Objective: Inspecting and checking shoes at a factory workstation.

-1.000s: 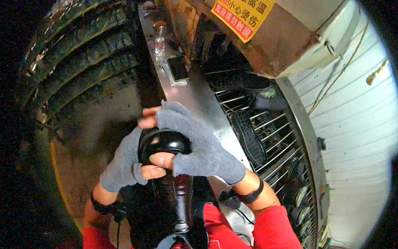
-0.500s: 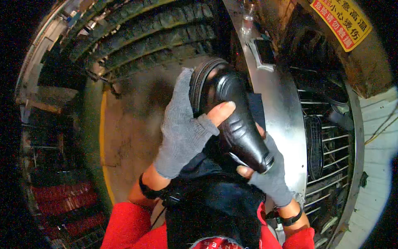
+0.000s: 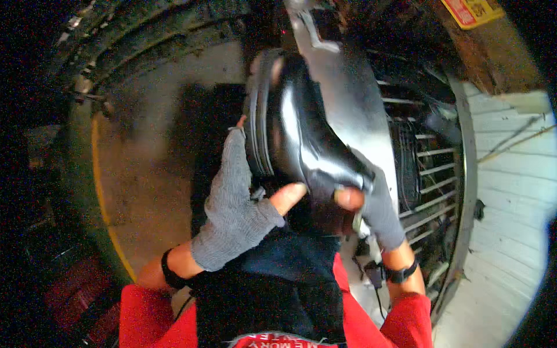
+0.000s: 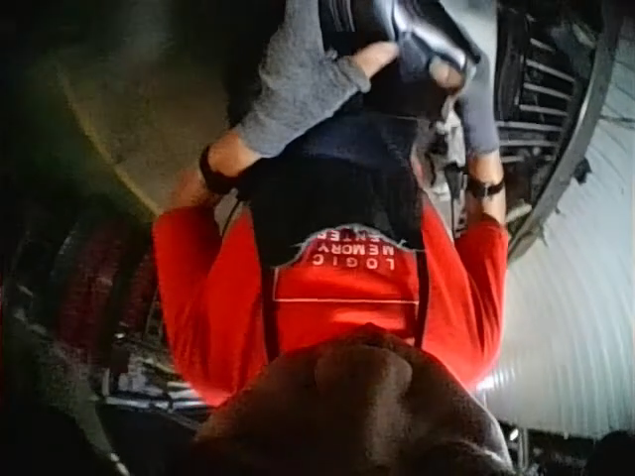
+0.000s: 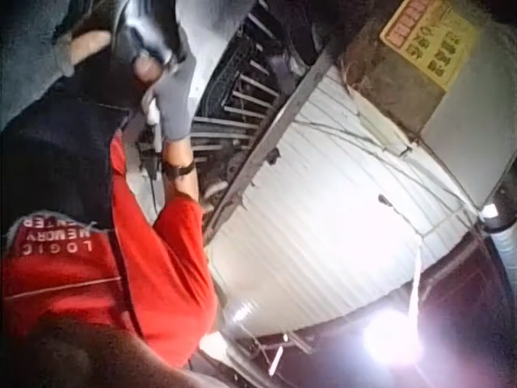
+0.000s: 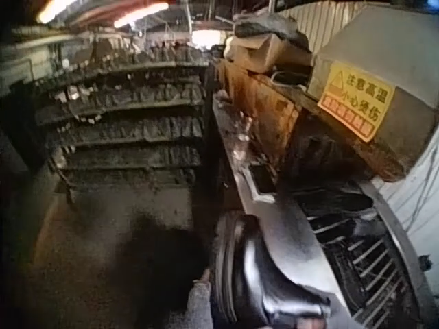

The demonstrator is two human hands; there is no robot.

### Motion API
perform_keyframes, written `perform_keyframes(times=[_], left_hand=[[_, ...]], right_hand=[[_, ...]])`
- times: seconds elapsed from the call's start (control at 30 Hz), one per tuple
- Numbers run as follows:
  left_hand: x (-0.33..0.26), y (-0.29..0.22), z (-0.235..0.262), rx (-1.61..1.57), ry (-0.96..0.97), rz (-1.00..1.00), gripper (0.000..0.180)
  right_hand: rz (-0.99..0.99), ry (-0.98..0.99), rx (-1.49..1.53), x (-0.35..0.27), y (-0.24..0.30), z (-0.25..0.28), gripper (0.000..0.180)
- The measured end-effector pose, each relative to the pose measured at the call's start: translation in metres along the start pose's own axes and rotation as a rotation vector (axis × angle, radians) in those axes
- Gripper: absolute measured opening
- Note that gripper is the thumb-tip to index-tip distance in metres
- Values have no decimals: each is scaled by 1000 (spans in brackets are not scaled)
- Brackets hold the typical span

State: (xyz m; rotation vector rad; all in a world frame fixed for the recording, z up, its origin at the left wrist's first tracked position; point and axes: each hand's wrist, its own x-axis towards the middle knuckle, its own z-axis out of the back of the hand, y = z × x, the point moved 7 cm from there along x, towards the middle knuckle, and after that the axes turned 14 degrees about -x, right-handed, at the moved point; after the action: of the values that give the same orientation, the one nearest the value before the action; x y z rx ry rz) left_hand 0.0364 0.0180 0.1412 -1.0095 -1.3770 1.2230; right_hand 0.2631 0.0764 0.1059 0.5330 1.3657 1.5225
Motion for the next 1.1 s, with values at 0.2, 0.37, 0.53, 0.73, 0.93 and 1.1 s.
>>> perform_keyframes(times=[0.2,0.37,0.53,0.73,0.93,1.1], left_hand=[[62,-29,22,139,264,31,87],[21,-14,38,505,608,-692,49],[-7,72,50,384,829,-283,50],[107,86,71,-15,69,127,60],[97,69,56,308,283,80,75],[39,10,53,70,609,-21,50]], right_hand=[[299,-113,-205,-7,-12,-23,127],[254,92,393,76,12,-59,67],[189,16,-94,111,3,-55,63],[-12,43,-97,147,22,-42,54],[210,27,-249,132,44,-40,33],[465,488,-310,65,65,-40,53]])
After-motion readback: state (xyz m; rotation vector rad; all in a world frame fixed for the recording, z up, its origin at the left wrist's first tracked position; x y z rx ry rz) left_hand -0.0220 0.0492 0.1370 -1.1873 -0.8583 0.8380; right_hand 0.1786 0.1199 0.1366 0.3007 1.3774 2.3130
